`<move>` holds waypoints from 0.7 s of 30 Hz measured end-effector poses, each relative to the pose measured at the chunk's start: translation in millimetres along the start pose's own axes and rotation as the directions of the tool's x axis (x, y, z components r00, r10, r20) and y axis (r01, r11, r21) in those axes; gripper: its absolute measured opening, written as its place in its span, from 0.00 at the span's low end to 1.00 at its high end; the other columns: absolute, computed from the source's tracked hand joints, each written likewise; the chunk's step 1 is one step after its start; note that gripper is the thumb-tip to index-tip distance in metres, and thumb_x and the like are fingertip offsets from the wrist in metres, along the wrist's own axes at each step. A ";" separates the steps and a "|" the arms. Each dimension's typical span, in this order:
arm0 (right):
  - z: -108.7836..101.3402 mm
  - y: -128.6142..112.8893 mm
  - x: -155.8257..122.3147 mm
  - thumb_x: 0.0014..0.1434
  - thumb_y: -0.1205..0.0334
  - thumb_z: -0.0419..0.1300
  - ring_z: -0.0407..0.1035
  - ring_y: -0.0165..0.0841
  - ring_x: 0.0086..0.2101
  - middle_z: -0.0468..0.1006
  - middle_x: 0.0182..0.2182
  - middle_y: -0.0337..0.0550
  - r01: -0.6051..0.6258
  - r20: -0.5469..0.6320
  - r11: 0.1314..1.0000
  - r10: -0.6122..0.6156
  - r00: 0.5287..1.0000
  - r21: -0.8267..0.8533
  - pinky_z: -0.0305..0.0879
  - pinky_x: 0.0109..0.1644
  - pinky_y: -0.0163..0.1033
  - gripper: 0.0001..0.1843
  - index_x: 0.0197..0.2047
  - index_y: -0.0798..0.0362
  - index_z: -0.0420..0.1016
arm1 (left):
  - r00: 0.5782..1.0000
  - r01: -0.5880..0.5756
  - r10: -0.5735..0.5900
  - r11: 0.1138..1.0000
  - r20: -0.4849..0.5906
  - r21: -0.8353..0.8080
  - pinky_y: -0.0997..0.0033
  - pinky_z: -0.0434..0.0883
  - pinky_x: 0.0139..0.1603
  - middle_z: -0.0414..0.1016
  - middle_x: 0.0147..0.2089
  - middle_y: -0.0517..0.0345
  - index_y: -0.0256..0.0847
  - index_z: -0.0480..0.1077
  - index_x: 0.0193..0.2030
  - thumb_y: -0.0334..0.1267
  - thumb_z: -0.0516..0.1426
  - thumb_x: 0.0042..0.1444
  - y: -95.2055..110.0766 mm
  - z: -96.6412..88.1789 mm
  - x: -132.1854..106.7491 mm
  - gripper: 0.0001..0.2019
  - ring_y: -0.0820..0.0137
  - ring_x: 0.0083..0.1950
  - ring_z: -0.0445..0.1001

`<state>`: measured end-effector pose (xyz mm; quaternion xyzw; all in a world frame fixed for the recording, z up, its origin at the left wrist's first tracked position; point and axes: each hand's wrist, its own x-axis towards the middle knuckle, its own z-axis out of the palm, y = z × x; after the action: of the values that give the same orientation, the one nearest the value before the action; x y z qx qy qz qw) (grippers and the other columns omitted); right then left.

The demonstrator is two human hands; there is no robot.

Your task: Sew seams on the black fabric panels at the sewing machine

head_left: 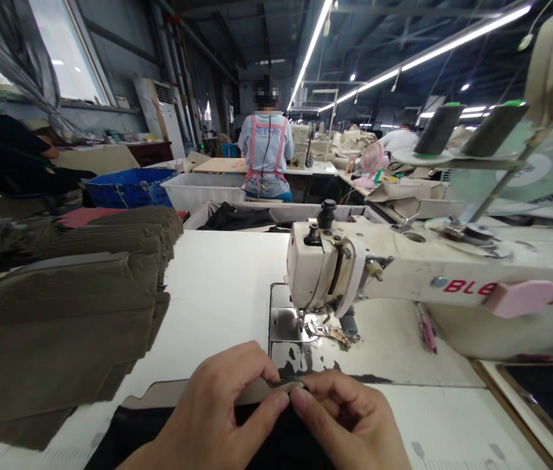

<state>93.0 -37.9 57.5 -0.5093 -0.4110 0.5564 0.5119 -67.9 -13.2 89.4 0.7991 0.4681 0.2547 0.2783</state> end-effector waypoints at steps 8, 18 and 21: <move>-27.1 16.0 8.7 0.63 0.59 0.53 0.74 0.34 0.32 0.79 0.32 0.45 0.374 0.170 0.834 -0.333 0.927 -0.405 0.71 0.34 0.33 0.13 0.45 0.52 0.75 | 0.954 0.258 -0.181 0.902 0.240 -0.346 0.78 0.52 0.23 0.56 0.22 0.67 0.37 0.65 0.28 0.41 0.57 0.51 -7.6 -3.7 31.5 0.09 0.77 0.24 0.54; -75.4 19.3 67.9 0.68 0.68 0.39 0.73 0.35 0.37 0.79 0.39 0.47 0.826 0.764 -0.151 -0.498 0.412 -0.544 0.71 0.44 0.40 0.21 0.45 0.60 0.74 | 0.959 0.122 -0.130 0.991 0.253 0.046 0.72 0.63 0.37 0.74 0.28 0.59 0.39 0.72 0.24 0.35 0.58 0.45 -46.4 47.0 112.3 0.03 0.66 0.35 0.71; -72.6 19.5 82.3 0.69 0.67 0.38 0.73 0.35 0.36 0.80 0.38 0.46 0.813 0.753 -0.141 -0.491 0.437 -0.564 0.71 0.42 0.40 0.23 0.42 0.59 0.75 | 0.961 0.141 -0.171 0.979 0.219 0.147 0.69 0.64 0.38 0.76 0.31 0.56 0.40 0.73 0.26 0.35 0.58 0.44 -52.3 55.3 123.4 0.03 0.61 0.38 0.73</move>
<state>165.2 36.1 16.0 -0.3205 -0.9065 -0.0610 0.2680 -9.4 106.6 32.2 0.8002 0.5098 0.1064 0.2974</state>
